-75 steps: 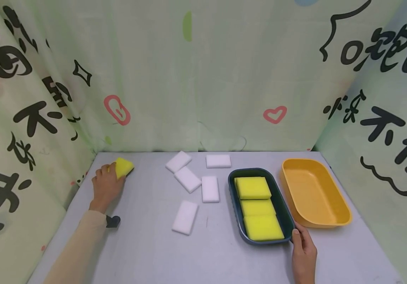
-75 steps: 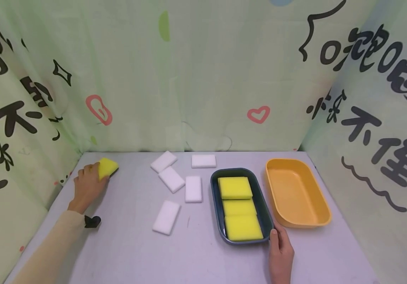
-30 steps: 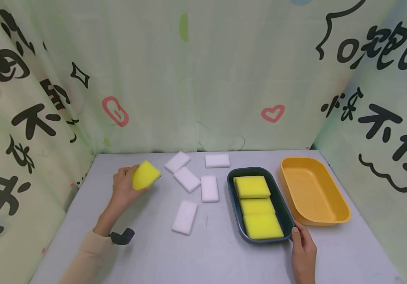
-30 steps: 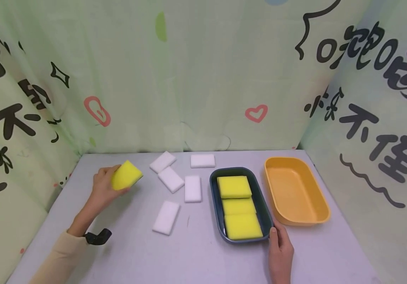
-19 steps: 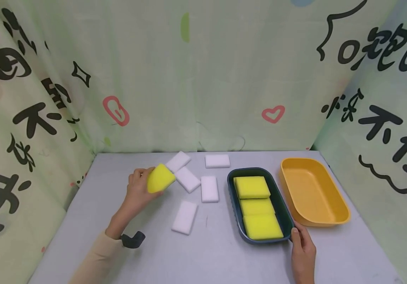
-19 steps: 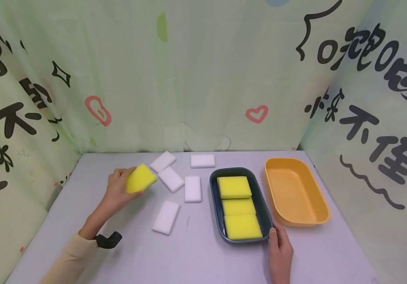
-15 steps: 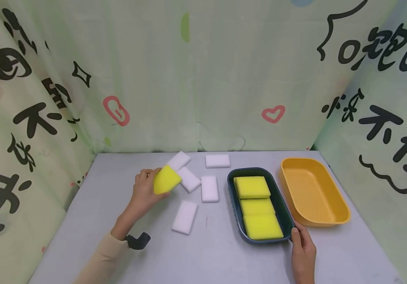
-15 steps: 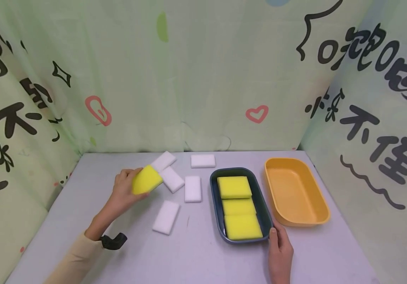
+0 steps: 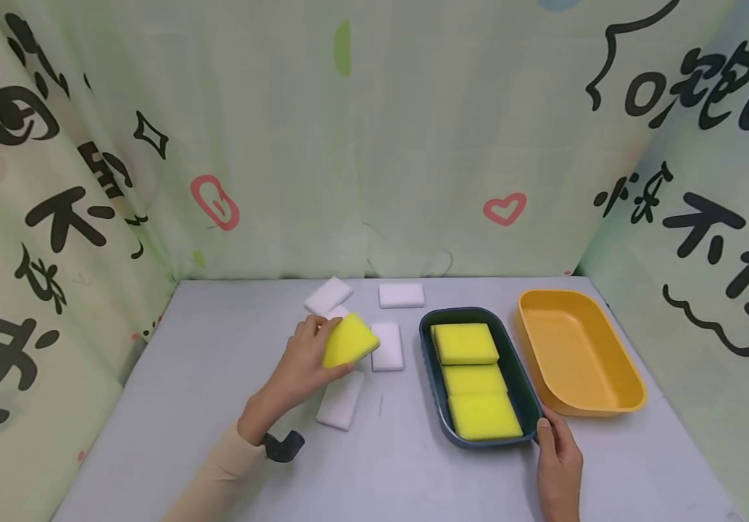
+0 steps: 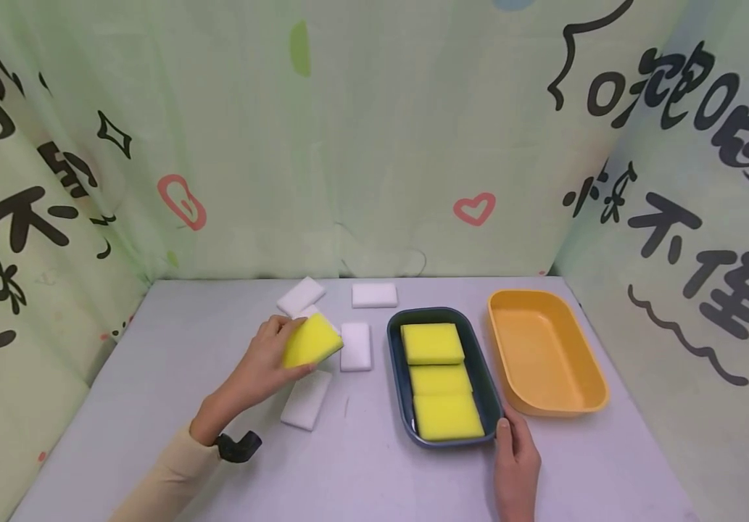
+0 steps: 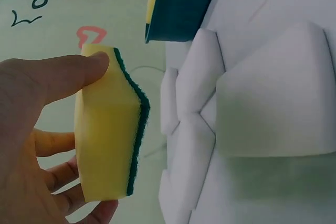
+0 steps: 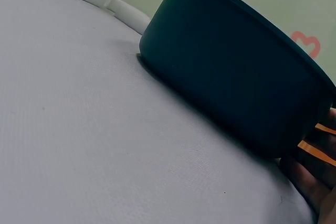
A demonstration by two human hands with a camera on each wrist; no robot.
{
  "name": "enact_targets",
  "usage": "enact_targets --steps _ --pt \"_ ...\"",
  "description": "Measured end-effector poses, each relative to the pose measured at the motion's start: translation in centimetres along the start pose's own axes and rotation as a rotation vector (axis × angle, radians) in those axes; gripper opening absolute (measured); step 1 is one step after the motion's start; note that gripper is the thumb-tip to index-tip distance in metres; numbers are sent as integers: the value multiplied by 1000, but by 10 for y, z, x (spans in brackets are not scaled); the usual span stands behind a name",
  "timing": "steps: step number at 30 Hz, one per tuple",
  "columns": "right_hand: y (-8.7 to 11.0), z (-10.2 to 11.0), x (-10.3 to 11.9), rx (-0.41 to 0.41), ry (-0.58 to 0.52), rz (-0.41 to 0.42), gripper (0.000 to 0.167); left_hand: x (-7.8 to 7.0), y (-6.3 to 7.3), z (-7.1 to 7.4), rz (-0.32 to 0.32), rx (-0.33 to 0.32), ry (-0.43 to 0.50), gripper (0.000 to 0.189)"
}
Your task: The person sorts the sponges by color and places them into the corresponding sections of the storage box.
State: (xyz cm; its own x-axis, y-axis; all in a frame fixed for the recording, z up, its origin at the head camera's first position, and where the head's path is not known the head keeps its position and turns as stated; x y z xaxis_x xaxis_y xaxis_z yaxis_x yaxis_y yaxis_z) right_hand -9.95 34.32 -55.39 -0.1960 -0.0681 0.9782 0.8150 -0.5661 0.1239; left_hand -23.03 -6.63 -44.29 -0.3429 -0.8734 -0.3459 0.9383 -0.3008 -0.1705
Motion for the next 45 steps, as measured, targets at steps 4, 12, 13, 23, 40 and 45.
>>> enact_targets --steps 4,12,13,23,40,45 --pt "0 0 0 0 2 -1 54 -20 -2 0 -85 -19 -50 77" --pt "0 0 -1 -1 11 -3 54 -55 -4 -4 -230 -35 -227 78" --pt "0 0 -1 -1 12 -4 53 -59 -4 -4 -243 -38 -246 79" --pt "-2 0 -1 11 18 1 52 -98 -8 -7 -361 -71 -304 79" --pt "-1 0 -1 1 28 -1 55 -160 -11 -30 -522 -120 -377 61" --pt "-1 0 0 -3 20 4 53 -175 -12 -39 -541 -137 -390 55"
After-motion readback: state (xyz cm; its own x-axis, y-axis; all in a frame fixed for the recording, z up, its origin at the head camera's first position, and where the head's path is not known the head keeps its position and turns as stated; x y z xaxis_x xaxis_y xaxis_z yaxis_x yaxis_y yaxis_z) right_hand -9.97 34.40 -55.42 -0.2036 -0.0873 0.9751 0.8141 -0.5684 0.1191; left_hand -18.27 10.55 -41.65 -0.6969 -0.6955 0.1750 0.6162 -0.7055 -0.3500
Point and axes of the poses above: each hand's wrist, its own y-axis away from the middle knuckle, its own z-axis out of the back of the hand, x = y × z, the point moved 9 cm from there along -y, towards the middle knuckle, and after that the axes turned 14 degrees about -y, right-handed, at the moved point
